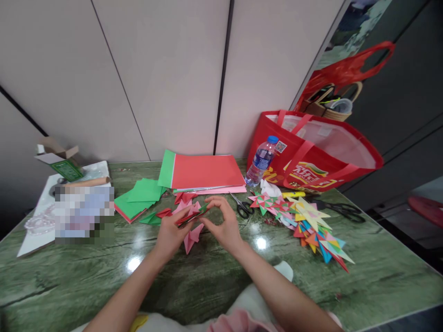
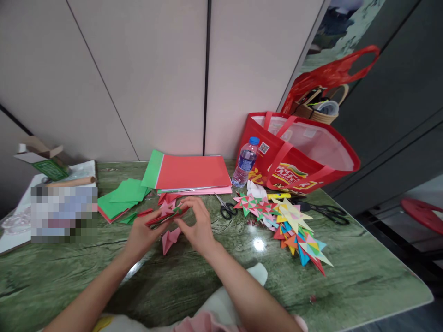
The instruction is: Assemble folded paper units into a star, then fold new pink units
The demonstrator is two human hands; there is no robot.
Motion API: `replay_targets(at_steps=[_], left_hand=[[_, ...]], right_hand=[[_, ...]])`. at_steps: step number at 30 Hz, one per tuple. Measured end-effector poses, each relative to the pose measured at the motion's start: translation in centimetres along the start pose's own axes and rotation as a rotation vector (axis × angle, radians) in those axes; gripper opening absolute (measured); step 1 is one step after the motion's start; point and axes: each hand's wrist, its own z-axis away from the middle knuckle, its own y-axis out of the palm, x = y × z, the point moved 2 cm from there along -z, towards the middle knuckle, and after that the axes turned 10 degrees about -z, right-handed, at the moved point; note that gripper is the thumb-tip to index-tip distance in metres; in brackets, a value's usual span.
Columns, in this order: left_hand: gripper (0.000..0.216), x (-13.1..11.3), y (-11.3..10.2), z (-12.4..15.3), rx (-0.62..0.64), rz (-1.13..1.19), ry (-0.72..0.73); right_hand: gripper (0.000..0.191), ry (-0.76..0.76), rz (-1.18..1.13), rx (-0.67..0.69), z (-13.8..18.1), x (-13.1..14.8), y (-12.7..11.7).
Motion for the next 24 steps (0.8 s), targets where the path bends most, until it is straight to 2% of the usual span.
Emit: replay_targets(at_steps=[7, 14, 20, 24], left_hand=[[0.040, 0.34, 0.10, 0.03, 0.006, 0.103, -0.077], [0.041, 0.55, 0.20, -0.06, 0.046, -0.052, 0.004], [0.041, 0.77, 0.23, -0.08, 0.068, -0.013, -0.029], [0.039, 0.45, 0.17, -0.05, 0.062, -0.039, 0.031]], right_hand=[[0.015, -0.021, 0.079, 0.075, 0.12, -0.16, -0.14], [0.018, -0.047, 0.122, 0.119, 0.33, -0.50, 0.04], [0.011, -0.047, 0.133, 0.137, 0.15, -0.49, 0.05], [0.007, -0.024, 0.065, 0.196, -0.03, -0.71, -0.10]])
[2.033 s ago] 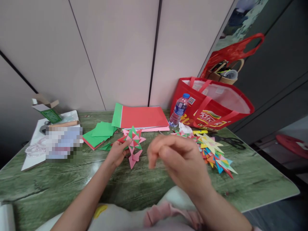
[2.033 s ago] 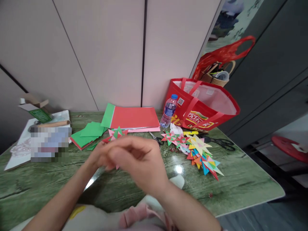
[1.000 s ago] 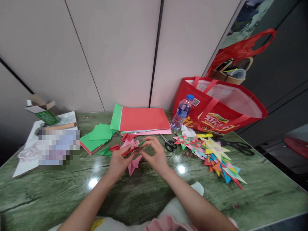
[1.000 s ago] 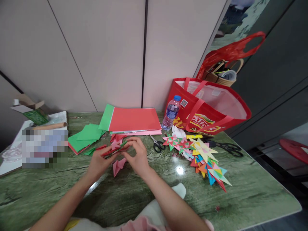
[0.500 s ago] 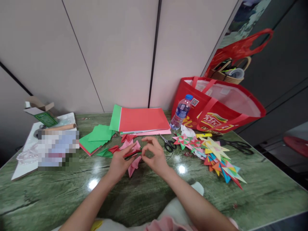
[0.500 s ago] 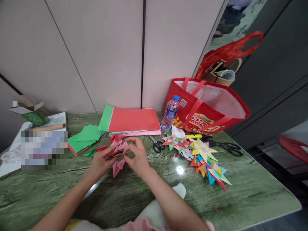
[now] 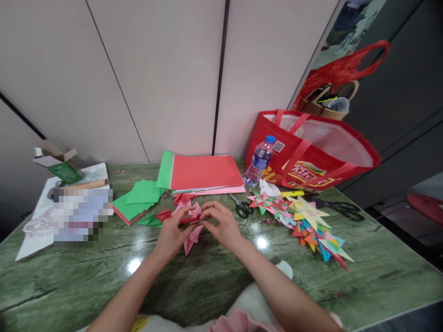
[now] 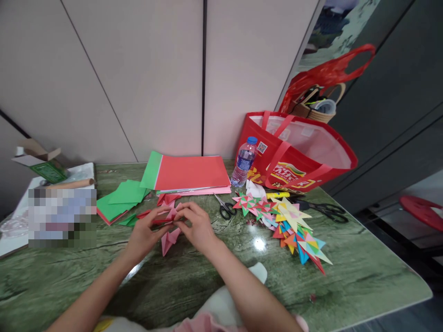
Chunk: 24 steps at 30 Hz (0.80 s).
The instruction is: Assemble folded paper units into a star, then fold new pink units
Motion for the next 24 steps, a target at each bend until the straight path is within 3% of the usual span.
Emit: replay_targets(at_steps=[5, 10, 13, 17, 24], left_hand=[[0.032, 0.2, -0.4, 0.0, -0.077, -0.080, 0.188], [0.020, 0.7, -0.5, -0.2, -0.007, -0.348, 0.510], [0.015, 0.4, -0.4, -0.1, 0.055, -0.444, 0.609], [0.011, 0.0, -0.3, -0.1, 0.128, -0.505, 0.614], [0.014, 0.6, -0.2, -0.3, 0.188, -0.548, 0.496]], right_hand=[[0.002, -0.021, -0.038, -0.009, 0.2, -0.4, -0.1], [0.003, -0.035, -0.043, -0.052, 0.3, -0.5, 0.0], [0.004, -0.022, -0.025, -0.011, 0.3, -0.6, 0.0], [0.009, 0.005, 0.014, 0.075, 0.1, -1.0, -0.2], [0.012, 0.023, 0.057, 0.258, 0.1, -1.1, -0.5]])
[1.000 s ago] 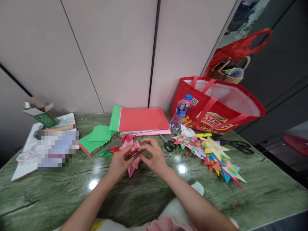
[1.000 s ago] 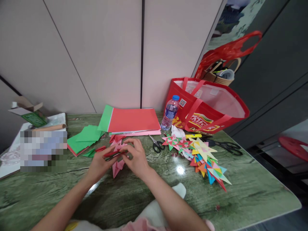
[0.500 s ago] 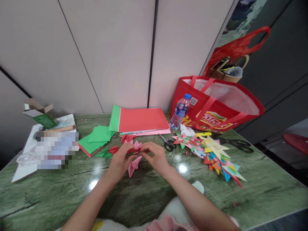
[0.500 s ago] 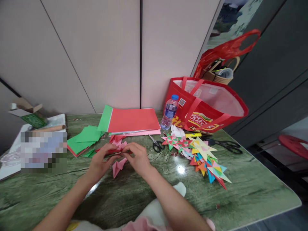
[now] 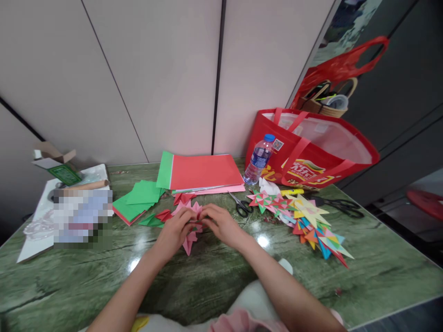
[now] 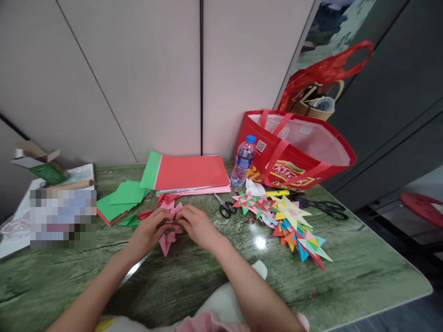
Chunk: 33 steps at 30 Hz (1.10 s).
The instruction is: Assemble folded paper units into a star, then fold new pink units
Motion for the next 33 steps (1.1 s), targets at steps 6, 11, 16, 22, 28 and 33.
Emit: replay_targets(at_steps=[6, 11, 16, 22, 28, 33], left_hand=[[0.014, 0.05, 0.06, -0.05, 0.042, 0.006, -0.002], [0.015, 0.27, 0.15, -0.04, 0.075, 0.009, -0.035], [0.018, 0.27, -0.05, -0.02, 0.045, 0.006, -0.005], [0.016, 0.02, -0.32, -0.17, 0.044, -0.046, 0.028], [0.015, 0.37, 0.10, 0.05, 0.057, -0.205, 0.016], [0.015, 0.48, -0.06, 0.11, 0.004, -0.125, -0.024]], right_hand=[[0.016, 0.040, 0.047, 0.076, 0.17, 0.29, -0.05], [0.015, 0.007, 0.048, 0.107, 0.18, 0.59, -0.14], [0.013, 0.027, 0.038, 0.097, 0.21, 0.52, -0.16], [0.014, 0.051, 0.040, 0.089, 0.29, 0.31, -0.11], [0.017, 0.059, 0.023, 0.093, 0.23, 0.27, -0.07], [0.020, 0.030, -0.037, 0.064, 0.09, 0.40, 0.11]])
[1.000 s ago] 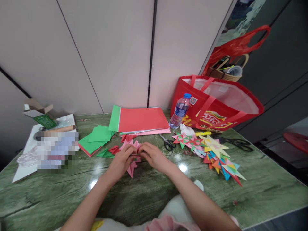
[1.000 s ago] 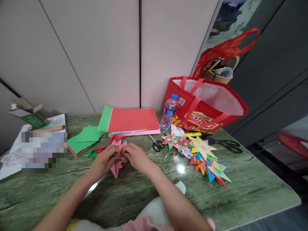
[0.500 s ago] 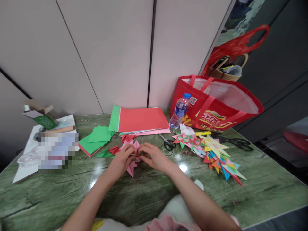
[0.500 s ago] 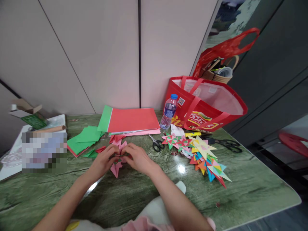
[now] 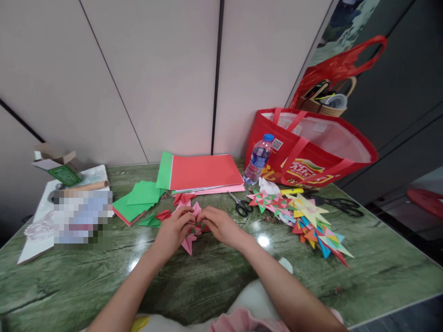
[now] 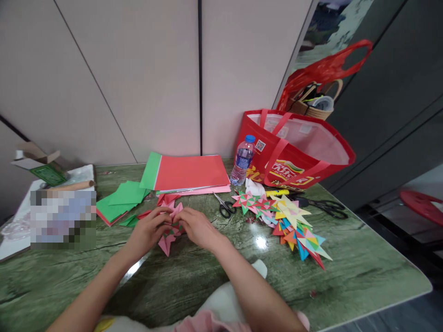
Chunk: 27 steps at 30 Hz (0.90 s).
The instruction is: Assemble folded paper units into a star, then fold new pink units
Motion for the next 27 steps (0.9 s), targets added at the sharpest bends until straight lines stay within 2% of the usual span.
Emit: replay_targets(at_steps=[7, 12, 17, 23, 27], left_hand=[[0.007, -0.50, -0.75, -0.43, -0.075, 0.233, -0.115], [0.006, -0.28, -0.69, -0.51, -0.144, 0.332, -0.227], [0.007, -0.31, -0.78, -0.49, -0.139, 0.397, -0.261], [0.006, -0.44, -0.70, -0.38, -0.157, 0.408, -0.281], [0.006, -0.47, -0.74, -0.45, -0.158, 0.369, -0.249]], right_hand=[[0.008, -0.046, 0.031, -0.201, 0.06, -0.41, 0.09], [0.012, -0.161, 0.021, -0.282, 0.13, -0.04, 0.38], [0.013, -0.181, 0.008, -0.405, 0.34, -0.37, 0.69], [0.019, -0.229, 0.074, -0.349, 0.52, -0.70, 0.92], [0.018, -0.229, 0.024, -0.339, 0.37, -0.82, 0.84]])
